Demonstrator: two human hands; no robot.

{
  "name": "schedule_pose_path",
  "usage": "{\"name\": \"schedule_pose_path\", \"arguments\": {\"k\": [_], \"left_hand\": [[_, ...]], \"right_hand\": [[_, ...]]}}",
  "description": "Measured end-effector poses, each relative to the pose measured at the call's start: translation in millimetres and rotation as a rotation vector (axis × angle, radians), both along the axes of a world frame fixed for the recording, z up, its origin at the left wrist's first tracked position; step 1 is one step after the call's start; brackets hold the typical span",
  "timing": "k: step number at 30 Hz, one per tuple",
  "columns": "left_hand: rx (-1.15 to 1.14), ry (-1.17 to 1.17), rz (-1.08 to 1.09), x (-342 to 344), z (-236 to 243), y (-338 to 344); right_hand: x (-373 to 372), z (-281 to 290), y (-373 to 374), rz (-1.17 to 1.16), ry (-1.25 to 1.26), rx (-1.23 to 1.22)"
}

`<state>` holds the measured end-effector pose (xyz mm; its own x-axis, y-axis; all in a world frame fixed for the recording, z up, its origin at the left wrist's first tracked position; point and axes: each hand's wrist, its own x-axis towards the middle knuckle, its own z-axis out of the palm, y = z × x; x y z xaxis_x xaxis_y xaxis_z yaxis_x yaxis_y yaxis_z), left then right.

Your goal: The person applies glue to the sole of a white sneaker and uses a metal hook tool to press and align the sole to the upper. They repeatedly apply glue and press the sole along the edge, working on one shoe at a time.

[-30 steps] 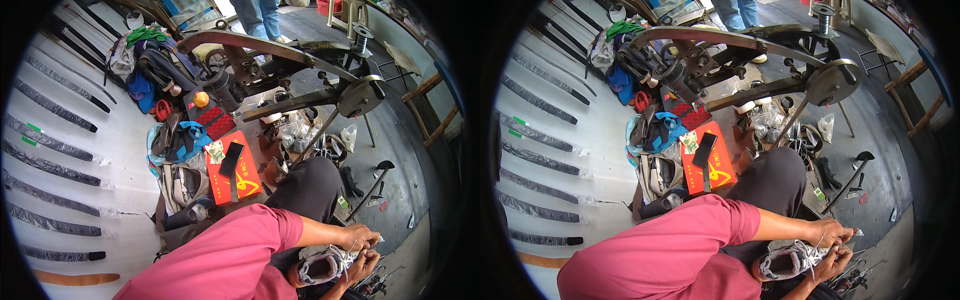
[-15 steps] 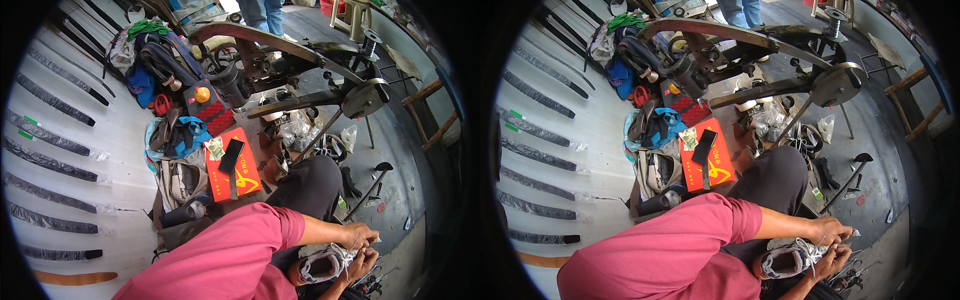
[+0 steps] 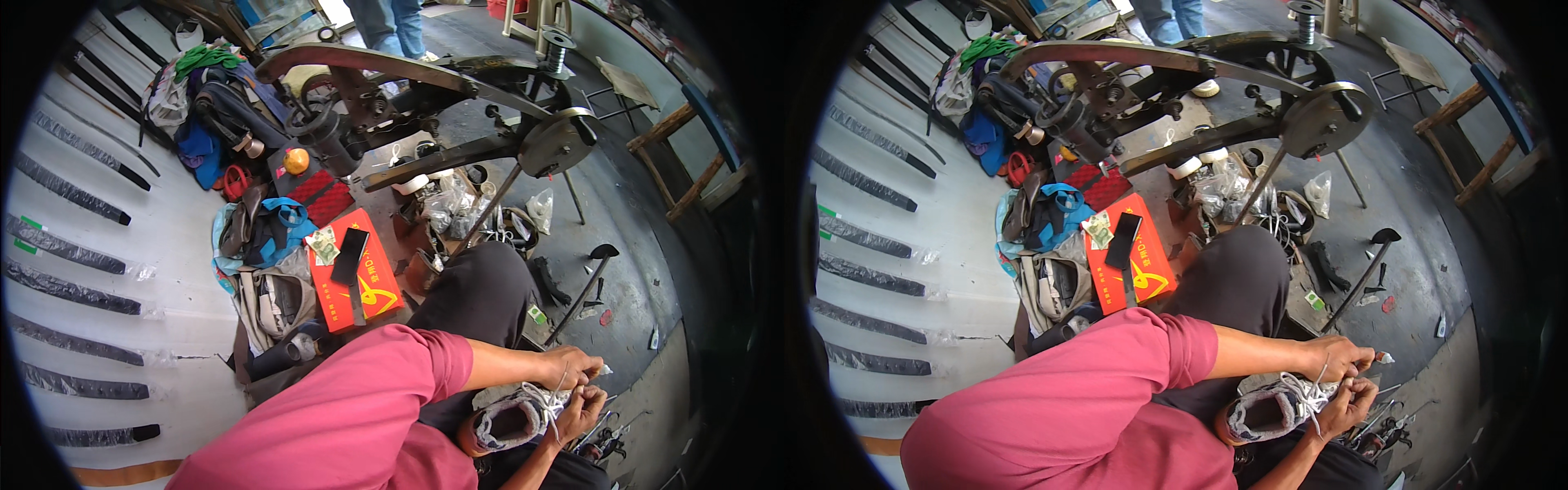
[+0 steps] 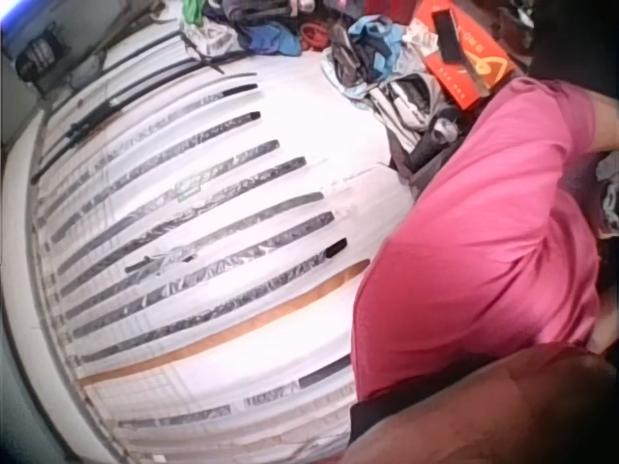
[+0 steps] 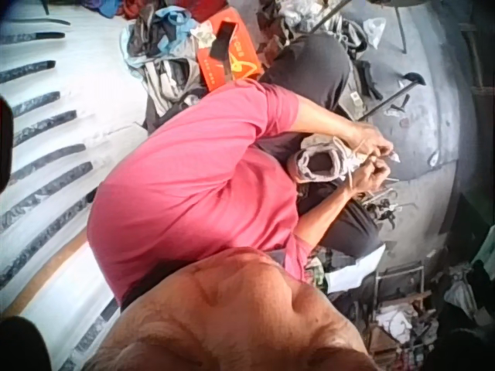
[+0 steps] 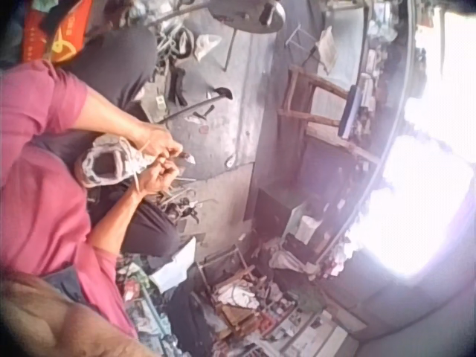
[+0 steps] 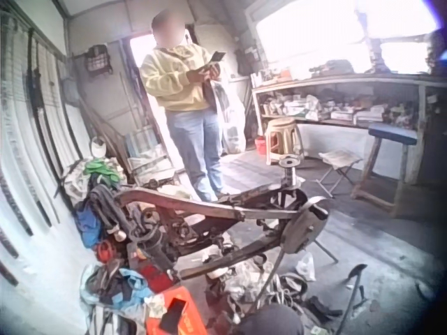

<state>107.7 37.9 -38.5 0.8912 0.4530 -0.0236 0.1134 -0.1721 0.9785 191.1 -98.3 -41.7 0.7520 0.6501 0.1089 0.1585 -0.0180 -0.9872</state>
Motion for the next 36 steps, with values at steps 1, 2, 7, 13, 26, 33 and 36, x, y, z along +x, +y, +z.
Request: {"name": "schedule_pose_path", "arguments": {"k": [1,2,7,13,26,33,36], "left_hand": [[-0.013,-0.024,0.005,-0.5,0.3,0.4],[-0.028,-0.004,-0.005,-0.2,1.0,0.8],[-0.05,-0.006,-0.016,-2.1,2.4,1.2],[-0.062,0.029,-0.045,-0.9,1.3,1.8],[-0.106,0.014,-0.045,-1.1,0.5,1.7],[-0.082,0.054,-0.061,-1.2,-0.5,3.6],[-0.113,0.075,-0.081,-0.2,-3.3,4.8]], "right_hand": [[0.1,0.7,-0.8,-0.009,-0.019,-0.033],[0.0,0.7,-0.4,-0.004,-0.002,-0.018],[-3.2,1.7,0.6,-0.017,0.0,-0.019],[-6.4,6.5,4.1,-0.071,-0.077,-0.067],[-11.5,19.3,7.9,-0.118,-0.245,-0.146],[-12.2,22.8,7.7,-0.102,-0.274,-0.157],[-12.4,22.3,8.2,-0.105,-0.269,-0.144]]}}
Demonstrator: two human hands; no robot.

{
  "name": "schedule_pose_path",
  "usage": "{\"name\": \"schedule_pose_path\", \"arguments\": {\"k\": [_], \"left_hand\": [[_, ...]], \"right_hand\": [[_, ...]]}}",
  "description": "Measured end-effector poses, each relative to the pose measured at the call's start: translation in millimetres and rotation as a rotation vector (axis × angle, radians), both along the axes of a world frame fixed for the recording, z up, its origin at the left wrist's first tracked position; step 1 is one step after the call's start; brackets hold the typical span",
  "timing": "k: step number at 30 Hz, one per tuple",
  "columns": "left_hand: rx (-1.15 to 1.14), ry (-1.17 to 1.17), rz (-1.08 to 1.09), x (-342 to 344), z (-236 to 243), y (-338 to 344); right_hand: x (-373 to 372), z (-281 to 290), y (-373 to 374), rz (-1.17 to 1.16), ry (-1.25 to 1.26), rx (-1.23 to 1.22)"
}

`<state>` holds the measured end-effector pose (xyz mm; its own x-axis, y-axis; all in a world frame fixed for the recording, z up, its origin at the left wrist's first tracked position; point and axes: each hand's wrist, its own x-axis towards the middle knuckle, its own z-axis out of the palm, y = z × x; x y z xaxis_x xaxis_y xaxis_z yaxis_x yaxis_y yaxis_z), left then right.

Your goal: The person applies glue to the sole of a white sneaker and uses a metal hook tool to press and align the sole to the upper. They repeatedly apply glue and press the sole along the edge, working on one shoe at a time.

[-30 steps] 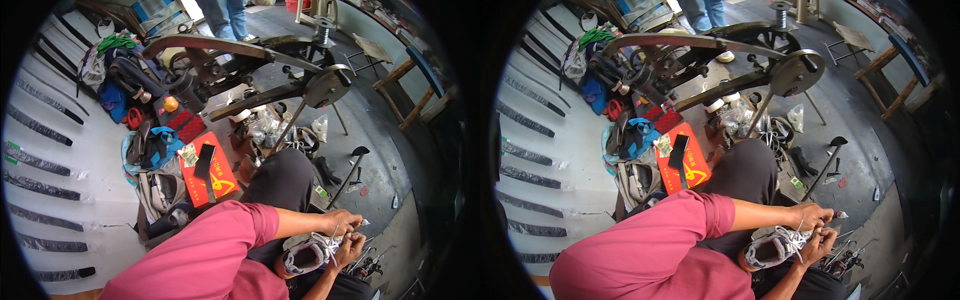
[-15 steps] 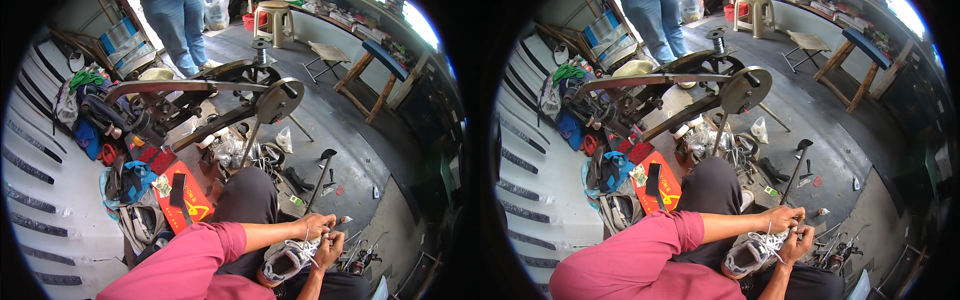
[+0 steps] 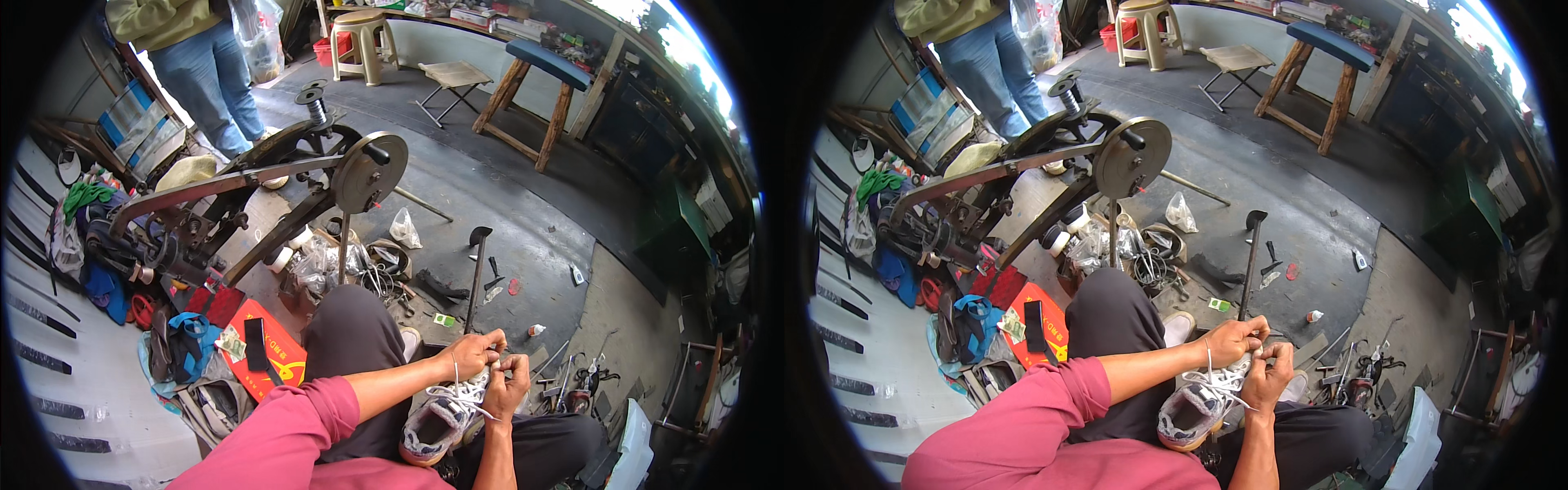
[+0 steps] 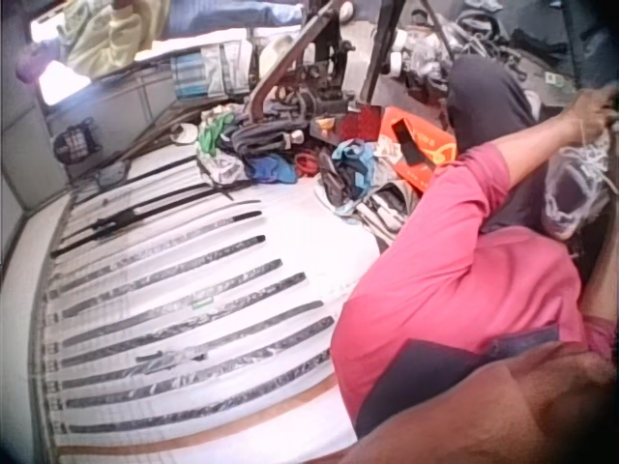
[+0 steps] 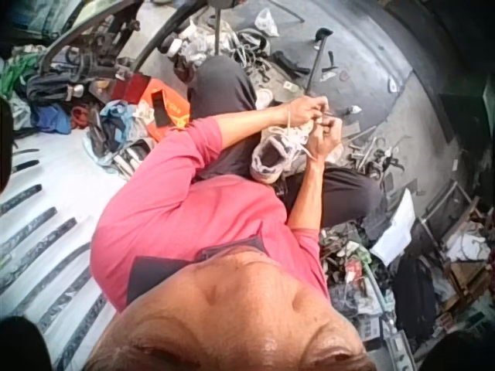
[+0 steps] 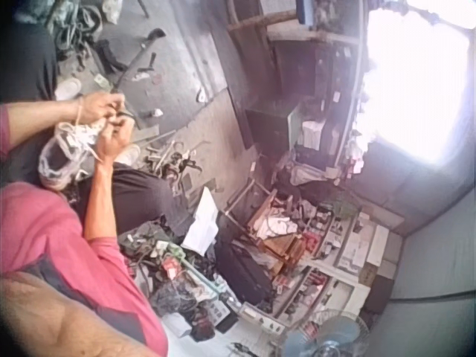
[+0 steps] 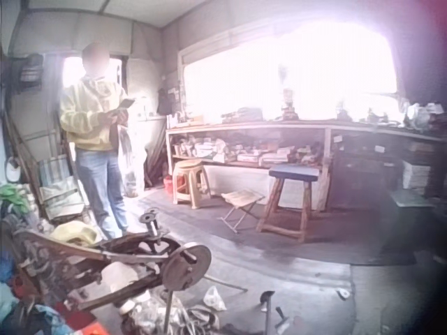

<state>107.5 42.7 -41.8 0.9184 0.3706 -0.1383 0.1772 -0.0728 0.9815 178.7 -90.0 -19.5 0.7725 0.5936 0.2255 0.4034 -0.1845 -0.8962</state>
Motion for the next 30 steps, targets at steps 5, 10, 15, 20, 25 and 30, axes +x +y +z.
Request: {"name": "schedule_pose_path", "arguments": {"k": [5,10,15,20,25,30], "left_hand": [[-0.009,-0.029,0.011,0.6,-4.2,-0.8],[-0.004,-0.04,0.023,-0.2,-4.2,-2.2],[-0.016,-0.036,0.028,0.5,-4.9,-2.5],[-0.053,-0.039,0.025,0.0,-4.8,-2.1],[-0.047,-0.058,0.035,-1.0,-2.7,-2.3],[-0.023,-0.048,0.025,0.0,-3.8,-1.3]], "right_hand": [[0.2,0.9,0.9,-0.003,-0.015,0.001],[-0.6,3.1,-0.3,-0.004,0.01,-0.02],[0.0,3.2,0.3,-0.002,-0.019,-0.011],[-0.1,3.5,0.0,-0.002,-0.021,-0.021],[-0.2,3.9,-0.3,0.0,-0.019,-0.024],[-1.6,4.7,1.4,-0.024,0.015,-0.011]]}}
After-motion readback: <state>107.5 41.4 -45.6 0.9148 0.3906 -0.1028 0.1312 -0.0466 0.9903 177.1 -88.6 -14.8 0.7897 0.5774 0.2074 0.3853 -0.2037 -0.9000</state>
